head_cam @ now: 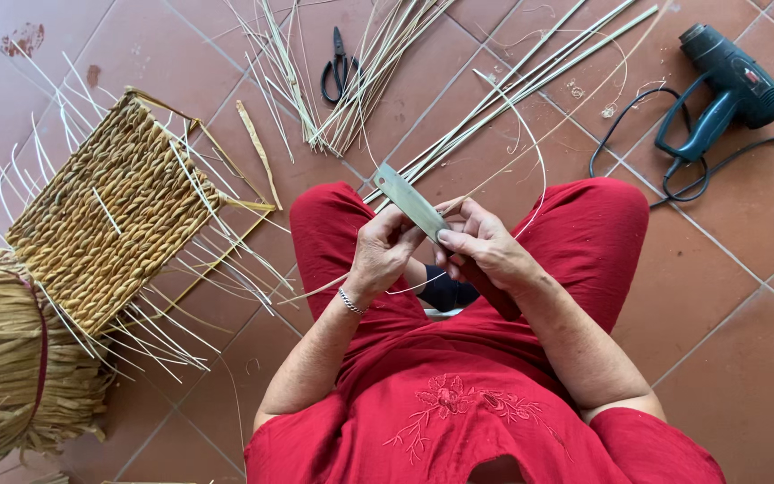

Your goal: The person sits on the floor and uses a knife to shave and smooth thin bamboo strips. They repeatedly hold the strips against their leg and run the knife along them to remove splinters and create a smooth surface.

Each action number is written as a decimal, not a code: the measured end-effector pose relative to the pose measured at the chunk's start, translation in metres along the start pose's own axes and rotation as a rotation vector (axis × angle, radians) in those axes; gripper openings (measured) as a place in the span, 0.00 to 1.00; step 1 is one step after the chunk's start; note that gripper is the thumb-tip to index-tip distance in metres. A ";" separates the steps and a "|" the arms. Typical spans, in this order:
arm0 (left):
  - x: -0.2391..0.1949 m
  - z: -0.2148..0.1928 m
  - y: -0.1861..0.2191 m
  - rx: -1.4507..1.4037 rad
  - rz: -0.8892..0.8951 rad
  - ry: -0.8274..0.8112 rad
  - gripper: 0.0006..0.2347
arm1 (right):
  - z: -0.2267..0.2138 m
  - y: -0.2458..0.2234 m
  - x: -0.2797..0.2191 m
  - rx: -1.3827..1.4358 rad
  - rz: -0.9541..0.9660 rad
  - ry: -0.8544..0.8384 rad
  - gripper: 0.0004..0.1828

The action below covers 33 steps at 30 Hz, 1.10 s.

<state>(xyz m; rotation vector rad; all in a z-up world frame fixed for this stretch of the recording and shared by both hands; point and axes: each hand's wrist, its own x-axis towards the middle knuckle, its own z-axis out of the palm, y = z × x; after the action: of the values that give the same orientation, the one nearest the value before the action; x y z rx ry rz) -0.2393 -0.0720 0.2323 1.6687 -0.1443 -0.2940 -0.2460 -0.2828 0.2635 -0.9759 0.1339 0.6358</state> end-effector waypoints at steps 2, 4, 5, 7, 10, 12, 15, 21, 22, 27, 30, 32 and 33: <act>-0.003 -0.004 -0.002 -0.051 -0.024 -0.021 0.02 | -0.004 -0.001 -0.001 0.034 -0.021 0.004 0.18; -0.007 -0.012 0.000 -0.072 -0.064 -0.048 0.02 | -0.013 -0.009 -0.003 0.079 -0.047 0.005 0.16; -0.010 -0.016 0.000 -0.073 -0.086 -0.051 0.02 | -0.016 -0.012 -0.004 0.091 -0.051 0.012 0.15; -0.014 -0.024 0.002 -0.074 -0.126 -0.057 0.02 | -0.021 -0.016 -0.006 0.115 -0.061 0.023 0.14; -0.022 -0.038 0.006 -0.030 -0.097 -0.066 0.02 | -0.032 -0.028 -0.007 0.167 -0.149 0.042 0.13; -0.027 -0.047 0.009 -0.060 -0.170 -0.079 0.02 | -0.040 -0.036 -0.007 0.185 -0.191 0.033 0.12; -0.036 -0.061 0.011 -0.113 -0.239 -0.100 0.02 | -0.053 -0.046 -0.010 0.184 -0.227 0.040 0.11; -0.045 -0.085 0.005 -0.136 -0.324 -0.116 0.03 | -0.065 -0.055 -0.009 0.155 -0.262 0.030 0.11; -0.047 -0.089 0.004 -0.124 -0.336 -0.113 0.03 | -0.067 -0.056 -0.008 0.156 -0.269 0.025 0.11; -0.058 -0.112 -0.002 -0.160 -0.379 -0.088 0.03 | -0.077 -0.066 -0.013 0.125 -0.315 0.105 0.09; -0.065 -0.126 -0.006 -0.152 -0.410 -0.079 0.03 | -0.085 -0.075 -0.018 0.117 -0.330 0.121 0.09; -0.067 -0.136 -0.010 -0.141 -0.416 -0.071 0.03 | -0.088 -0.080 -0.018 0.102 -0.338 0.128 0.09; -0.069 -0.140 -0.012 -0.135 -0.420 -0.068 0.03 | -0.090 -0.083 -0.019 0.094 -0.342 0.132 0.09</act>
<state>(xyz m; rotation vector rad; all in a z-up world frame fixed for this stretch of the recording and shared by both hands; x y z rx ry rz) -0.2674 0.0815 0.2408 1.5451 0.1762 -0.6624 -0.1996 -0.3964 0.2801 -0.9227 0.1096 0.2493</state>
